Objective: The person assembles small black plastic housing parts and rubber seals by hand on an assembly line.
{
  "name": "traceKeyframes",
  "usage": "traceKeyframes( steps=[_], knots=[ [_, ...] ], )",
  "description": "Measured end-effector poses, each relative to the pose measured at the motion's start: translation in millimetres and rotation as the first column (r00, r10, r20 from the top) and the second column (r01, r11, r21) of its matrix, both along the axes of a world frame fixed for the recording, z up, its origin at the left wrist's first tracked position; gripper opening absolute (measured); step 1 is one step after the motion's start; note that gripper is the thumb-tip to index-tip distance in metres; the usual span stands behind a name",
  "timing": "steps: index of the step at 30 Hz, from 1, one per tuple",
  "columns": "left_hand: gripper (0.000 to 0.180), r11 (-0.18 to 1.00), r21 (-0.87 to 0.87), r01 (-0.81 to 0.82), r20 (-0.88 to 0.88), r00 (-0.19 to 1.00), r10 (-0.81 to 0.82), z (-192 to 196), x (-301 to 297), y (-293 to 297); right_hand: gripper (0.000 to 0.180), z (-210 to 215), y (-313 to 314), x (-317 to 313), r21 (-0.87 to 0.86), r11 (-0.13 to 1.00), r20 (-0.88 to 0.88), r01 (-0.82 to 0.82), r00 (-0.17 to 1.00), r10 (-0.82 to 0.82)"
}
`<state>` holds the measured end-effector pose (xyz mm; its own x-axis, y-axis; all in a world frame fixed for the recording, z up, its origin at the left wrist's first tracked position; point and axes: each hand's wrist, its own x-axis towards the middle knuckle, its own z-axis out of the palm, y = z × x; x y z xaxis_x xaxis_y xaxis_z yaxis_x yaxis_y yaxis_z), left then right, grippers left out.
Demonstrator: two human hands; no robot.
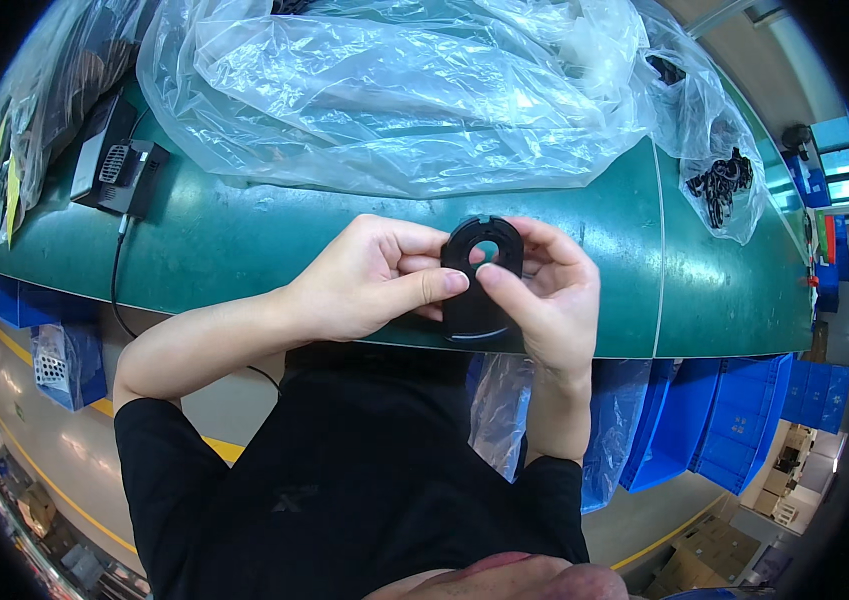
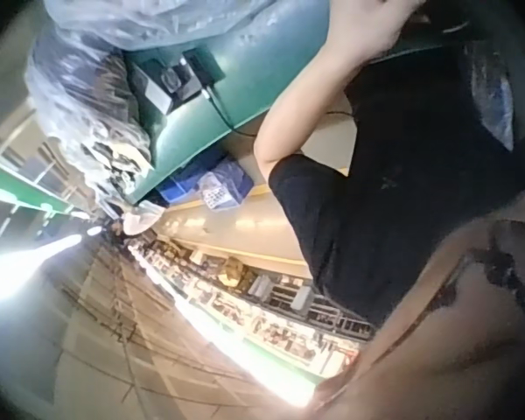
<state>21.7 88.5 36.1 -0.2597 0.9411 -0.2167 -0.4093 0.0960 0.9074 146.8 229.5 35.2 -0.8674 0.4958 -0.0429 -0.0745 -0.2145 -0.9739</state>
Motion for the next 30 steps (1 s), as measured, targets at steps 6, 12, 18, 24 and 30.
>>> traceKeyframes(
  steps=[6, 12, 18, 24, 30],
  knots=[
    [0.030, 0.999, 0.014, 0.029, -0.003, 1.000, -0.029, 3, -2, -1, 0.034, -3, 1, -2, 0.249, 0.948, -0.099, 0.198, 0.979, -0.179],
    [0.028, 1.000, 0.017, -0.020, -0.051, 0.998, 0.021, 2, -3, -1, 0.038, -3, -8, 0, 0.038, 0.999, -0.058, -0.036, 0.998, 0.038],
    [0.023, 0.999, 0.031, 0.035, -0.005, 0.999, -0.035, 1, 1, -2, 0.019, 0, 2, 2, 0.110, 0.991, -0.075, 0.074, 0.995, -0.066],
    [0.027, 1.000, 0.004, 0.031, -0.008, 1.000, -0.031, 1, -1, -2, 0.016, -3, -4, 3, 0.134, 0.987, -0.081, 0.092, 0.993, -0.081],
    [0.028, 0.998, 0.020, 0.057, -0.147, 0.988, -0.054, 1, 0, -4, 0.017, -2, -4, 3, 0.104, 0.994, -0.002, 0.015, 1.000, -0.015]
  ],
)
